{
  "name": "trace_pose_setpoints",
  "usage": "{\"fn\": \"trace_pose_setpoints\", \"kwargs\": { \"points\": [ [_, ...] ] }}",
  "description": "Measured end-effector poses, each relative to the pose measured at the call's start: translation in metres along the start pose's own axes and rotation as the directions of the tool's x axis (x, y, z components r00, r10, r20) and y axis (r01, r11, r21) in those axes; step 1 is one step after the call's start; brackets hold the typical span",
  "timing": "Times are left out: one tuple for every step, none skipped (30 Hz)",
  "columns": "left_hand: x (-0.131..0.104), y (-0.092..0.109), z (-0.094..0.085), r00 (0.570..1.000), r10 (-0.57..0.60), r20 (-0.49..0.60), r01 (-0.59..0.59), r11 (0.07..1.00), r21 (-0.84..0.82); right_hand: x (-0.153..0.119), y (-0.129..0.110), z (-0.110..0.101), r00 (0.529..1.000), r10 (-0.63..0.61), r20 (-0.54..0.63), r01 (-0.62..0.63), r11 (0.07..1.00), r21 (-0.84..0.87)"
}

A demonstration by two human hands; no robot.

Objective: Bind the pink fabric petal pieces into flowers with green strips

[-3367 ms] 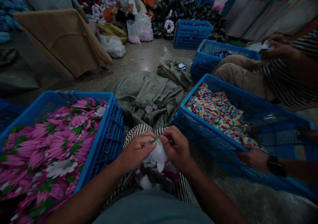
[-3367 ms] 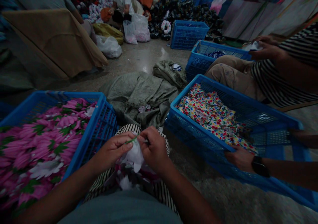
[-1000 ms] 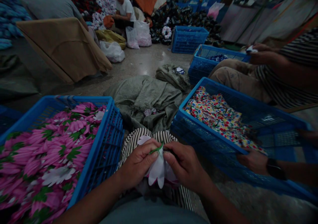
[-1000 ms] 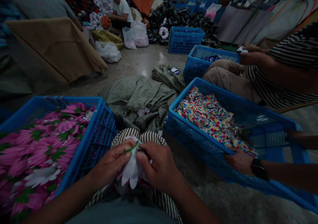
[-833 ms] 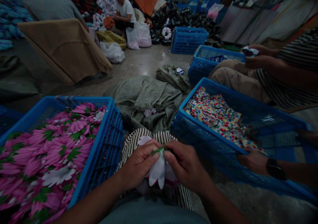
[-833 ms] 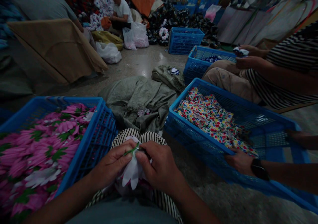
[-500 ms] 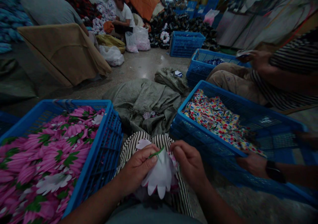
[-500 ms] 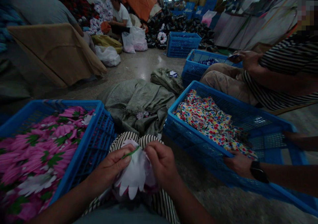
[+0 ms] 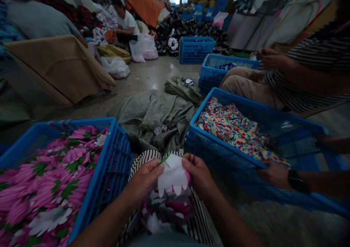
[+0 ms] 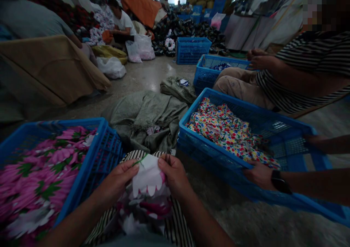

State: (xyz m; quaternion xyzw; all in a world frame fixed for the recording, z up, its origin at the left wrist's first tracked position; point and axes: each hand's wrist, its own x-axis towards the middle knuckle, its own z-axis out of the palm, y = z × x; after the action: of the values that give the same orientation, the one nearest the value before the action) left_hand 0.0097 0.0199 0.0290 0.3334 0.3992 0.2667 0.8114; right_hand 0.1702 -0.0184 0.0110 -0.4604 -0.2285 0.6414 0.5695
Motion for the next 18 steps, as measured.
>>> {"fn": "trace_pose_setpoints", "kwargs": {
  "points": [
    [0.001,-0.001,-0.001,1.0,-0.003,-0.004,0.003,1.0,-0.003,0.001,-0.001,-0.001,1.0,0.007,0.007,-0.007,1.0,-0.009],
    [0.002,-0.001,-0.001,1.0,-0.003,-0.008,0.003,1.0,-0.006,0.001,-0.001,-0.002,1.0,0.011,0.021,-0.011,1.0,-0.024],
    [0.003,-0.001,-0.002,1.0,0.0,-0.01,0.0,1.0,-0.007,0.002,-0.002,-0.003,0.999,0.007,0.04,-0.006,0.999,-0.044],
    [0.003,0.0,-0.002,1.0,0.005,-0.011,-0.005,1.0,-0.005,0.003,-0.003,-0.004,0.998,-0.003,0.061,0.007,0.998,-0.067],
    [0.002,0.001,-0.002,1.0,0.013,-0.009,-0.013,1.0,-0.001,0.004,-0.004,-0.006,0.997,-0.018,0.071,0.024,0.996,-0.084],
    [0.001,0.002,-0.001,1.0,0.025,-0.006,-0.025,1.0,0.003,0.005,-0.005,-0.008,0.997,-0.037,0.068,0.044,0.995,-0.091],
    [0.0,0.004,0.0,0.999,0.038,-0.003,-0.038,0.999,0.001,0.007,-0.007,-0.011,0.997,-0.056,0.051,0.061,0.995,-0.085],
    [-0.001,0.006,0.001,0.999,0.052,-0.007,-0.052,0.999,-0.012,0.008,-0.008,-0.013,0.997,-0.073,0.019,0.074,0.995,-0.063],
    [-0.002,0.008,0.003,0.998,0.062,-0.018,-0.063,0.998,-0.032,0.01,-0.009,-0.016,0.996,-0.089,-0.027,0.088,0.996,-0.033],
    [-0.003,0.011,0.004,0.997,0.071,-0.039,-0.073,0.996,-0.058,0.011,-0.011,-0.018,0.991,-0.105,-0.079,0.105,0.995,-0.004],
    [-0.003,0.013,0.006,0.995,0.079,-0.063,-0.084,0.993,-0.083,0.012,-0.012,-0.02,0.984,-0.124,-0.125,0.127,0.992,0.011],
    [-0.003,0.015,0.007,0.993,0.085,-0.086,-0.094,0.99,-0.105,0.012,-0.012,-0.02,0.977,-0.145,-0.158,0.148,0.989,0.008],
    [-0.003,0.017,0.008,0.99,0.093,-0.104,-0.105,0.987,-0.121,0.012,-0.013,-0.019,0.971,-0.166,-0.174,0.168,0.986,-0.004],
    [-0.003,0.018,0.01,0.989,0.099,-0.112,-0.113,0.985,-0.131,0.011,-0.012,-0.017,0.968,-0.181,-0.172,0.181,0.983,-0.013],
    [-0.003,0.018,0.011,0.988,0.104,-0.11,-0.119,0.983,-0.138,0.01,-0.011,-0.014,0.972,-0.182,-0.15,0.182,0.983,-0.011],
    [-0.002,0.018,0.013,0.989,0.107,-0.099,-0.121,0.983,-0.142,0.009,-0.01,-0.01,0.98,-0.161,-0.115,0.162,0.987,0.005],
    [-0.002,0.017,0.014,0.991,0.104,-0.08,-0.114,0.983,-0.14,0.008,-0.008,-0.005,0.989,-0.124,-0.078,0.127,0.992,0.027],
    [-0.002,0.016,0.015,0.994,0.098,-0.055,-0.105,0.986,-0.132,0.008,-0.006,-0.001,0.995,-0.087,-0.053,0.09,0.995,0.051]
  ]
}}
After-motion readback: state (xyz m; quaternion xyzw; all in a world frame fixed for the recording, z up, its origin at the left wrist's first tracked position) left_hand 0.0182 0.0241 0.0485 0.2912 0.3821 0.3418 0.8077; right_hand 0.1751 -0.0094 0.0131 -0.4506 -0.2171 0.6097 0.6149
